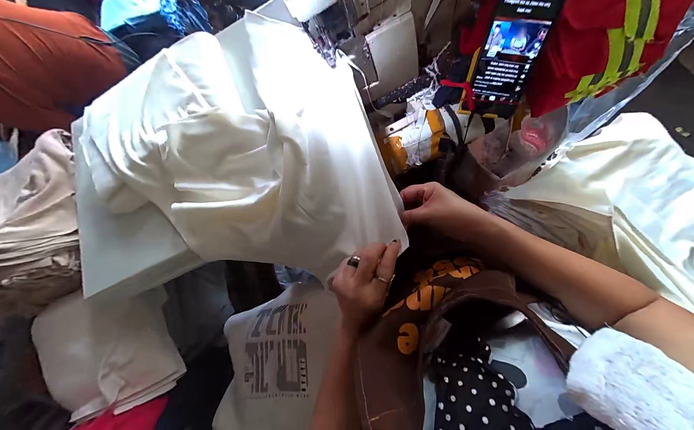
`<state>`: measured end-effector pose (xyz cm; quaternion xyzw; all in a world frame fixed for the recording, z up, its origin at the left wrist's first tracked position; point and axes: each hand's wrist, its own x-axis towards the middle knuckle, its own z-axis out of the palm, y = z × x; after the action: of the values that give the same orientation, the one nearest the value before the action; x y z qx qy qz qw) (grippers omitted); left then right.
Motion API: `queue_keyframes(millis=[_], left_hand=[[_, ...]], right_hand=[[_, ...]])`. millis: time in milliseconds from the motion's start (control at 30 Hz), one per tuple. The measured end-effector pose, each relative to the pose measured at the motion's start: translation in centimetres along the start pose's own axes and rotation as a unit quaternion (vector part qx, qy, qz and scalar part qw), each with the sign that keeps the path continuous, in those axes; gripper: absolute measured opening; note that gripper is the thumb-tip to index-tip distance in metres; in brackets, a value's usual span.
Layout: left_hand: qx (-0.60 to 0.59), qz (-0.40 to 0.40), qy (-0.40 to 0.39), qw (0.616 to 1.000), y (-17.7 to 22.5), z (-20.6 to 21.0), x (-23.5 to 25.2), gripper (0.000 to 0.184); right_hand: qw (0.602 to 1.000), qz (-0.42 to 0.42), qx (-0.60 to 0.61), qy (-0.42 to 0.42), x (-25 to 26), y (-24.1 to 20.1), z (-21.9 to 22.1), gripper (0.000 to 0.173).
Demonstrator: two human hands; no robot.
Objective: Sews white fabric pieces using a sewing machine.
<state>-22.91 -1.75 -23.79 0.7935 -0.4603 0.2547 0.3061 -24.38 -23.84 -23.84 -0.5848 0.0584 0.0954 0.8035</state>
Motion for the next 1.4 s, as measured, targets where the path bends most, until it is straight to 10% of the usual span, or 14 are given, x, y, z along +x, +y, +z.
queue_keyframes(millis=[900, 1133, 1400], left_hand=[[0.004, 0.034, -0.042, 0.999, 0.7, 3.3, 0.1, 0.018], [-0.076, 0.002, -0.157, 0.985, -1.2, 4.6, -0.4, 0.024], [0.036, -0.29, 0.047, 0.955, -10.1, -2.5, 0.3, 0.022]], right_hand=[[0.999, 0.048, -0.001, -0.017, -4.4, -0.8, -1.1, 0.016], [0.997, 0.063, -0.022, 0.042, -1.6, 1.5, -2.8, 0.007], [0.996, 0.072, -0.009, 0.056, -2.0, 1.6, -3.7, 0.012]])
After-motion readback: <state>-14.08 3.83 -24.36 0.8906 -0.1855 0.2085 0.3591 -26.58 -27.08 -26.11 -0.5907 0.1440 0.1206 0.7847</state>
